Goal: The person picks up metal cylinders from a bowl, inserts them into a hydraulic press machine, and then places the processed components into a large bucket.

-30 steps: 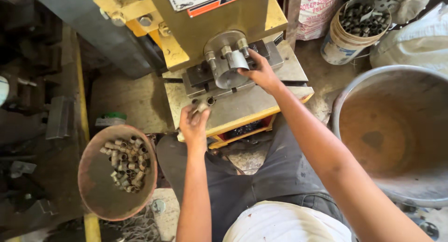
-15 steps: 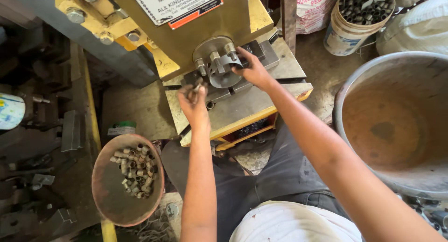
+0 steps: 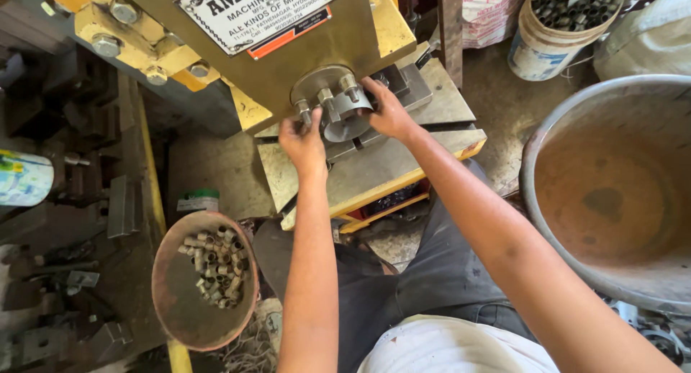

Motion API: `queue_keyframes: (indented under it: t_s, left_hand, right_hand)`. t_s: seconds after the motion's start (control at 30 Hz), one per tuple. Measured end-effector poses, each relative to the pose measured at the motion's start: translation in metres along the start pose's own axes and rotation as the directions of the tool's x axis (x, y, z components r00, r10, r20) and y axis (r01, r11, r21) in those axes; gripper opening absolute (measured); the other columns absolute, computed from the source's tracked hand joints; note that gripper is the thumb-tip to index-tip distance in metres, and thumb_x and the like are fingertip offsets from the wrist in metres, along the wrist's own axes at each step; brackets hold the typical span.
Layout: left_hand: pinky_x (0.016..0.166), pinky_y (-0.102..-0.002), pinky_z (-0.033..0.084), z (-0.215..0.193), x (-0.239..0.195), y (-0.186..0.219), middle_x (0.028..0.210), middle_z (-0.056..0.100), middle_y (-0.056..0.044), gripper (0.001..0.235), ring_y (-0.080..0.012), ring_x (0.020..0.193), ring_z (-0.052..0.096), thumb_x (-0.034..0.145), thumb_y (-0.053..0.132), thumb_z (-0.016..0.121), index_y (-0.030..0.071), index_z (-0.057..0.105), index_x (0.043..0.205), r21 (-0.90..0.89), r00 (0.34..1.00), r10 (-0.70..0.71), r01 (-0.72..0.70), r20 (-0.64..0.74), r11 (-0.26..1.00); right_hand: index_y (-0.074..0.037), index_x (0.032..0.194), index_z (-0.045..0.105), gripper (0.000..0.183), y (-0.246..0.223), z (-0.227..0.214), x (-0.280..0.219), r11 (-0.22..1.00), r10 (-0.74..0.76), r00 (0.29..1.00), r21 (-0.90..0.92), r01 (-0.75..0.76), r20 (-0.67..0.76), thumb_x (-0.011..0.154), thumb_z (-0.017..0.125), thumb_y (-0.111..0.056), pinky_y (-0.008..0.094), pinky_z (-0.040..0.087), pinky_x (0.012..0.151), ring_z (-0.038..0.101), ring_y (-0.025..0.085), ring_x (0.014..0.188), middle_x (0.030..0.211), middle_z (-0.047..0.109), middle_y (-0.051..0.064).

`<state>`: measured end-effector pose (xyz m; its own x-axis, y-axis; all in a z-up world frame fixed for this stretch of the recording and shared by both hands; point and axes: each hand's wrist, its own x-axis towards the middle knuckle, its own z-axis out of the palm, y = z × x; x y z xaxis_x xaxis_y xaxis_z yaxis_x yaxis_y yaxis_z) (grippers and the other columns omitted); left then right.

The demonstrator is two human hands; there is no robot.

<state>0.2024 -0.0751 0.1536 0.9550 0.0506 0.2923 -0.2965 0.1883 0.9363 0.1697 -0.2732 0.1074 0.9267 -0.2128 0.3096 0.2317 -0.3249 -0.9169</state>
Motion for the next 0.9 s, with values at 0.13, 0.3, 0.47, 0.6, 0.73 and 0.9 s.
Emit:
queue_keyframes:
  t_s: [0.13,0.3,0.47,0.6,0.73,0.9]
  left_hand:
    - [0.084,-0.029,0.052,0.0,0.007,-0.007,0.1,0.072,-0.009,0.025,-0.0142,0.09,0.065,0.09,0.004,0.082,-0.004,0.065,0.107,0.152,1.0,-0.004,0.0,0.031,0.988]
    - [0.085,-0.027,0.053,0.008,0.009,-0.012,0.1,0.072,-0.007,0.032,-0.0132,0.092,0.068,0.083,0.001,0.078,-0.002,0.058,0.108,-0.008,0.997,0.067,-0.067,0.035,0.998]
    - [0.078,-0.031,0.054,0.012,0.014,-0.011,0.094,0.074,-0.01,0.023,-0.0161,0.086,0.068,0.083,0.001,0.08,-0.004,0.065,0.1,0.255,0.998,0.059,-0.064,0.027,0.965]
    - [0.083,-0.032,0.054,0.017,0.012,-0.008,0.099,0.076,-0.009,0.031,-0.0165,0.089,0.068,0.08,0.007,0.087,-0.003,0.07,0.104,0.138,0.991,0.072,-0.088,0.117,0.987]
    - [0.084,-0.034,0.055,0.021,0.022,-0.016,0.1,0.076,-0.009,0.038,-0.0184,0.09,0.069,0.076,0.01,0.091,-0.003,0.071,0.106,0.072,0.985,0.021,-0.034,0.171,0.997]
    - [0.086,-0.036,0.056,0.002,0.034,-0.035,0.105,0.078,-0.011,0.031,-0.021,0.095,0.074,0.084,0.012,0.08,-0.003,0.07,0.109,0.329,0.99,-0.003,-0.044,0.142,0.943]
  right_hand:
    - [0.0,0.143,0.05,0.074,-0.007,-0.002,-0.006,0.988,-0.153,0.988,0.011,0.153,-0.024,0.07,0.059,0.009,0.038,0.052,0.101,0.058,0.037,0.127,0.135,0.056,0.022]
    - [0.002,0.144,0.051,0.076,0.012,0.01,0.001,0.987,-0.144,0.984,-0.089,0.134,-0.109,0.068,0.059,0.009,0.043,0.046,0.107,0.056,0.042,0.129,0.133,0.059,0.023]
    - [-0.001,0.147,0.049,0.08,0.001,0.001,-0.002,0.987,-0.109,0.993,-0.127,0.103,-0.046,0.068,0.058,0.008,0.039,0.052,0.1,0.058,0.039,0.123,0.134,0.056,0.022]
    - [-0.006,0.151,0.045,0.08,-0.019,-0.01,-0.012,0.998,0.045,0.998,-0.034,-0.044,0.042,0.075,0.07,-0.001,0.035,0.055,0.094,0.065,0.032,0.112,0.137,0.053,0.019]
    - [-0.002,0.152,0.042,0.088,-0.018,-0.014,-0.009,0.999,0.016,0.998,0.027,-0.018,0.066,0.074,0.083,-0.01,0.037,0.053,0.101,0.061,0.031,0.126,0.145,0.053,0.019]
    - [0.006,0.15,0.044,0.099,-0.015,-0.009,-0.002,0.997,-0.054,0.998,-0.045,0.055,0.031,0.072,0.097,-0.023,0.041,0.045,0.113,0.054,0.033,0.137,0.149,0.053,0.025]
